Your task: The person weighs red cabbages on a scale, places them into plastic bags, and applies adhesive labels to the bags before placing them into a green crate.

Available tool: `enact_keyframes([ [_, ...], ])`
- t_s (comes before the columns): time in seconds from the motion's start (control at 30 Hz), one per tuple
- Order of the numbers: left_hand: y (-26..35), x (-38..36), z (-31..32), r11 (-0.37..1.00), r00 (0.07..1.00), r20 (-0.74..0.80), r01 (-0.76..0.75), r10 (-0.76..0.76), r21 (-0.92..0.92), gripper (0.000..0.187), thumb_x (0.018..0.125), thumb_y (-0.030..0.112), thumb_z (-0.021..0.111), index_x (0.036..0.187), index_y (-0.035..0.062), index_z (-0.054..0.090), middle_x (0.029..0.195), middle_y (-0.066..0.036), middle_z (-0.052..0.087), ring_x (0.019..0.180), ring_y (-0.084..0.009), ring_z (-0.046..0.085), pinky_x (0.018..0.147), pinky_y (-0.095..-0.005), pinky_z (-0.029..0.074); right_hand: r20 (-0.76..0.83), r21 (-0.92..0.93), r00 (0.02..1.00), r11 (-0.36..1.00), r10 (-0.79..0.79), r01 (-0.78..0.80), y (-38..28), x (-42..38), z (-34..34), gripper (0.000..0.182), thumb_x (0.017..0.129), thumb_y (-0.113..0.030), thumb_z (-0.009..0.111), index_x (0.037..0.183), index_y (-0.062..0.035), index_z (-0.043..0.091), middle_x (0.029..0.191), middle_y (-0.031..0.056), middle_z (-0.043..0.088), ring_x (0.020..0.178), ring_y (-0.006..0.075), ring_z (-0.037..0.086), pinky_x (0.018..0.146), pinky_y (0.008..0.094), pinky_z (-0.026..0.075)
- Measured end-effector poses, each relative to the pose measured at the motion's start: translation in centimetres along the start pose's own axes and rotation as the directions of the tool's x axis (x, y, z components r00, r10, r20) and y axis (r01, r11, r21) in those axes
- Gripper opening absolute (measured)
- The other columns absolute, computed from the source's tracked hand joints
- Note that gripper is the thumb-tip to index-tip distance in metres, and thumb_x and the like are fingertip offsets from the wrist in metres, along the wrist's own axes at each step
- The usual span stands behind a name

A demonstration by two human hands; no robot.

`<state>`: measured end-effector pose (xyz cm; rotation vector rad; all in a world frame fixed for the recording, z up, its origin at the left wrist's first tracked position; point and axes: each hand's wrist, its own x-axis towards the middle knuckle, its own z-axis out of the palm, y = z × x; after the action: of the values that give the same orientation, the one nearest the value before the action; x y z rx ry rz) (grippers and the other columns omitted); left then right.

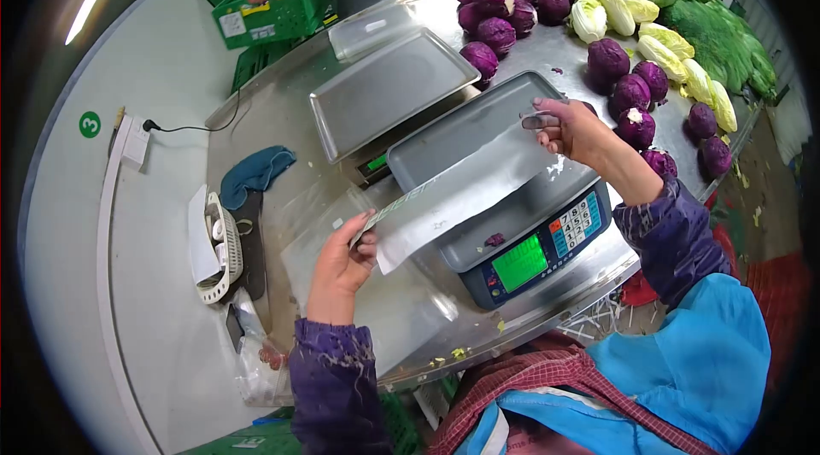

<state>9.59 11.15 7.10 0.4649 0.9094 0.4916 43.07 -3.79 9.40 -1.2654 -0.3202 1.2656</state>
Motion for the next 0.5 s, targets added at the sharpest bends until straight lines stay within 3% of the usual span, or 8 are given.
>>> enact_keyframes([
  [0.07, -0.2, 1.0, -0.4, 0.999, 1.000, 0.008, 0.022, -0.022, 0.044, 0.023, 0.077, 0.010, 0.066, 0.096, -0.0012, 0.060, 0.076, -0.003, 0.056, 0.059, -0.0076, 0.049, 0.047, -0.0160, 0.039, -0.020, -0.036, 0.999, 0.998, -0.044, 0.044, 0.2, 0.7, 0.0, 0.028, 0.087, -0.020, 0.054, 0.105, -0.0001, 0.047, 0.088, 0.0115, 0.063, 0.058, 0.0136, 0.057, 0.047, 0.0213, 0.047],
  [0.5, -0.5, 0.1, -0.1, 0.984, 0.999, 0.038, -0.040, 0.034, 0.172, 0.024, 0.078, 0.012, 0.066, 0.097, -0.0008, 0.058, 0.076, -0.003, 0.058, 0.056, -0.0085, 0.050, 0.044, -0.0160, 0.038, -0.043, -0.113, 0.996, 0.991, -0.077, 0.072, 0.6, -1.1, -0.2, 0.030, 0.088, -0.023, 0.054, 0.107, 0.0001, 0.048, 0.089, 0.0125, 0.062, 0.058, 0.0137, 0.057, 0.048, 0.0233, 0.044],
])
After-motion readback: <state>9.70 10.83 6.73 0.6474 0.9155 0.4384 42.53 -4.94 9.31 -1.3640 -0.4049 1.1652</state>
